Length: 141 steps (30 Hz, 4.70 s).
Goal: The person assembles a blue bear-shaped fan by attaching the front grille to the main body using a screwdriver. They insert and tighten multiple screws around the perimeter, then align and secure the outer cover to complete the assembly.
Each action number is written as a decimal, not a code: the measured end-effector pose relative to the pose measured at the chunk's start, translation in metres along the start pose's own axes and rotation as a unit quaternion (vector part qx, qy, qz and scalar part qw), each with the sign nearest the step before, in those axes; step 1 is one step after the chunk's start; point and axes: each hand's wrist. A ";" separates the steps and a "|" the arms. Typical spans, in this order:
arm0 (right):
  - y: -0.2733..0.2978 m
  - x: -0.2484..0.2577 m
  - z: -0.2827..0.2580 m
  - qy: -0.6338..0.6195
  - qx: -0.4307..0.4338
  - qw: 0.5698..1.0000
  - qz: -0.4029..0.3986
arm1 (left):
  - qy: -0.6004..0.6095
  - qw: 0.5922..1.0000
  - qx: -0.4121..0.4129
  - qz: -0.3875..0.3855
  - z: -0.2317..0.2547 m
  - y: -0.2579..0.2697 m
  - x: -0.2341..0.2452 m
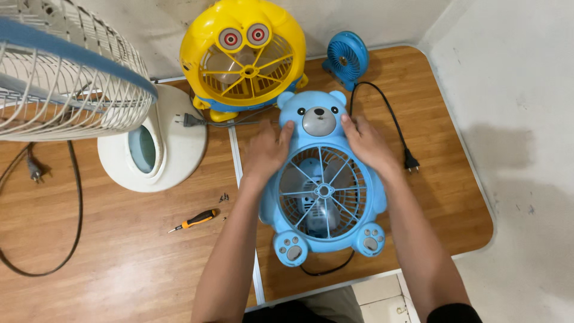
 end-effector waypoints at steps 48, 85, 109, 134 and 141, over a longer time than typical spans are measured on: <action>0.115 -0.012 0.027 0.025 -0.078 0.989 0.127 | 0.032 0.999 -0.003 0.037 -0.027 0.110 0.008; 0.182 -0.091 -0.051 0.147 0.307 0.939 0.049 | 0.316 0.948 0.013 0.018 -0.041 0.104 -0.001; 0.186 -0.096 -0.063 0.235 0.313 0.919 0.040 | 0.282 0.958 -0.026 0.038 -0.047 0.119 -0.014; 0.088 -0.008 0.015 -0.010 0.054 0.991 0.119 | -0.011 0.989 -0.024 0.144 -0.008 0.075 -0.010; 0.092 -0.006 -0.001 -0.009 0.015 0.993 0.113 | -0.038 0.995 -0.019 0.085 -0.008 0.072 0.001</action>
Point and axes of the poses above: each hand's wrist, its own y-axis away from the middle knuckle, its own x-axis out of the back of the hand, z = x × y, and after that the axes turned 6 degrees about -y, right-handed
